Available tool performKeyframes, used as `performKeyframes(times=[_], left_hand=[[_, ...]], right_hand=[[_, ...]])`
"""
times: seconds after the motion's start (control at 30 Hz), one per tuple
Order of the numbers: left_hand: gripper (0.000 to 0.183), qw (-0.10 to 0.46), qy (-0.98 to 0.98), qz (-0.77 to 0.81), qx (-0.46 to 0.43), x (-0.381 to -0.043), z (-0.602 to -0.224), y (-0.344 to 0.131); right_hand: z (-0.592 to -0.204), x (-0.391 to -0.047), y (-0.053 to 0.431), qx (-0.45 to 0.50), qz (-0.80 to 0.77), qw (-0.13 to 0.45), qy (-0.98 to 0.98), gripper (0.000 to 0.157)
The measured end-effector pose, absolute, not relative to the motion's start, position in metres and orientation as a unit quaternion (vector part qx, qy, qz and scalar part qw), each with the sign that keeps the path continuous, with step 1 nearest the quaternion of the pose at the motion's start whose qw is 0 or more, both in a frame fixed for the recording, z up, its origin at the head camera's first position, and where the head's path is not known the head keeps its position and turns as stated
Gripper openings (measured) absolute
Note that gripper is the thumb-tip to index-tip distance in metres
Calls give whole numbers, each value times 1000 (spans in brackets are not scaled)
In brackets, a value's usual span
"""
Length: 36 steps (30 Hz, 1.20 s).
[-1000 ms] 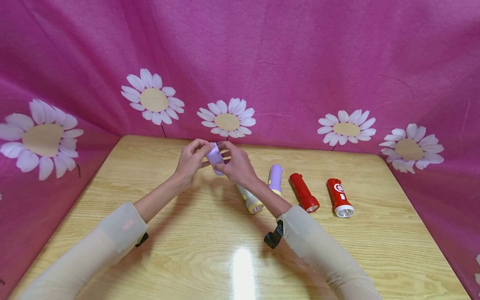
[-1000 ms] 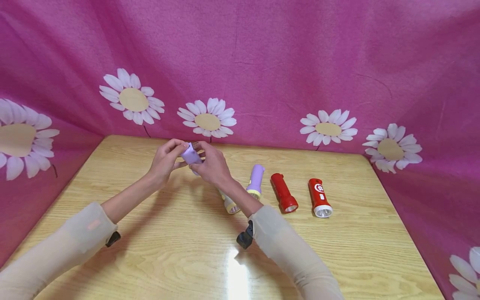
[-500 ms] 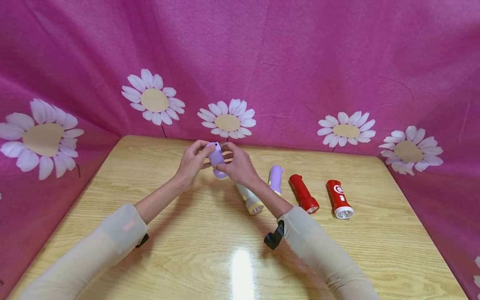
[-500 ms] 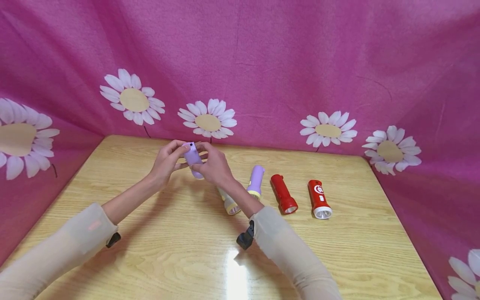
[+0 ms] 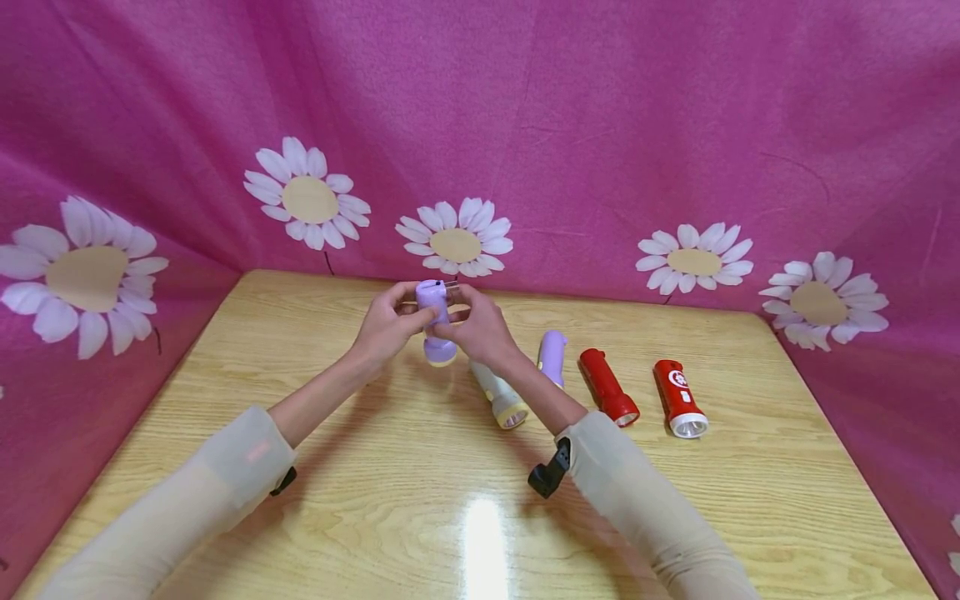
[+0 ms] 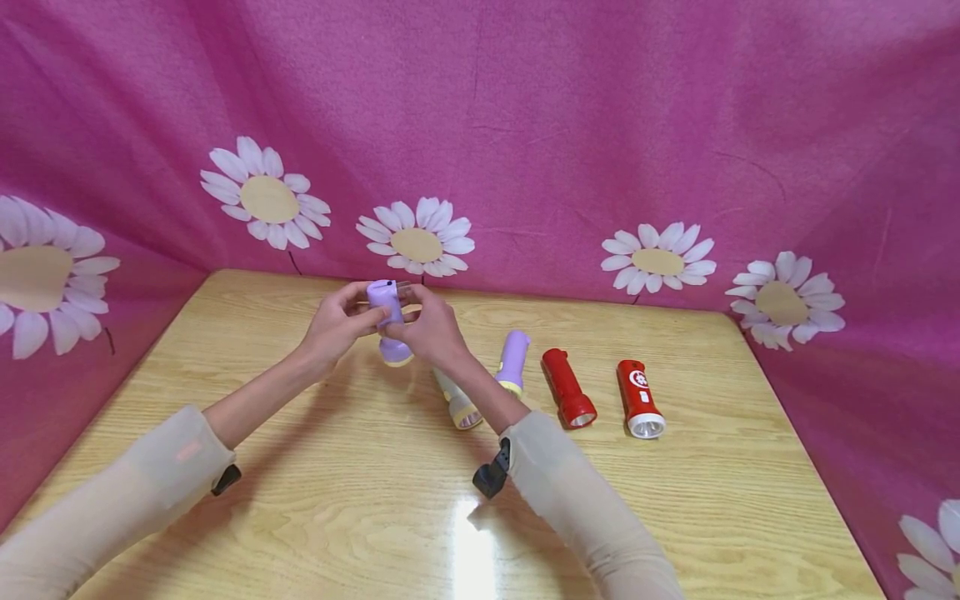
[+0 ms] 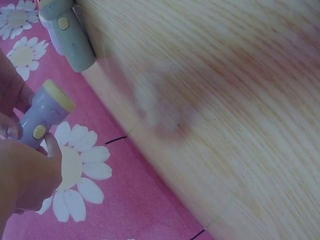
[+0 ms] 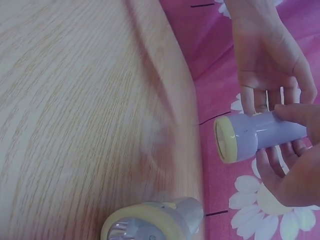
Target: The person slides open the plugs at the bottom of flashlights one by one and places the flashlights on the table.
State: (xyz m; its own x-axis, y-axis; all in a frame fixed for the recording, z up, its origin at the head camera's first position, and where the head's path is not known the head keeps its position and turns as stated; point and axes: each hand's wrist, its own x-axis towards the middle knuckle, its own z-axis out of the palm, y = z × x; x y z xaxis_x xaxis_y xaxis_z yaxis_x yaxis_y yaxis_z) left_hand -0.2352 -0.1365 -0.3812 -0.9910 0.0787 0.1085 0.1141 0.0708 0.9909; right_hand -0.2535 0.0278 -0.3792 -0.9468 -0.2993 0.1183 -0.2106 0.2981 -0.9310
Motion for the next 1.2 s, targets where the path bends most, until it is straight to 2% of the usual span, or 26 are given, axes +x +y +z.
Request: performKeyframes(times=[0.3, 0.9, 1.2], left_hand=[[37, 15, -724, -687, -60, -237, -384, -137], [44, 0, -738, -671, -62, -238, -382, -143], [48, -27, -724, -687, -49, -238, -383, -145]], right_hand=[[-381, -254, 28, -149, -578, 56, 800, 46], [-384, -250, 24, -127, -623, 56, 770, 42], [-384, -249, 21, -106, -637, 61, 761, 38]])
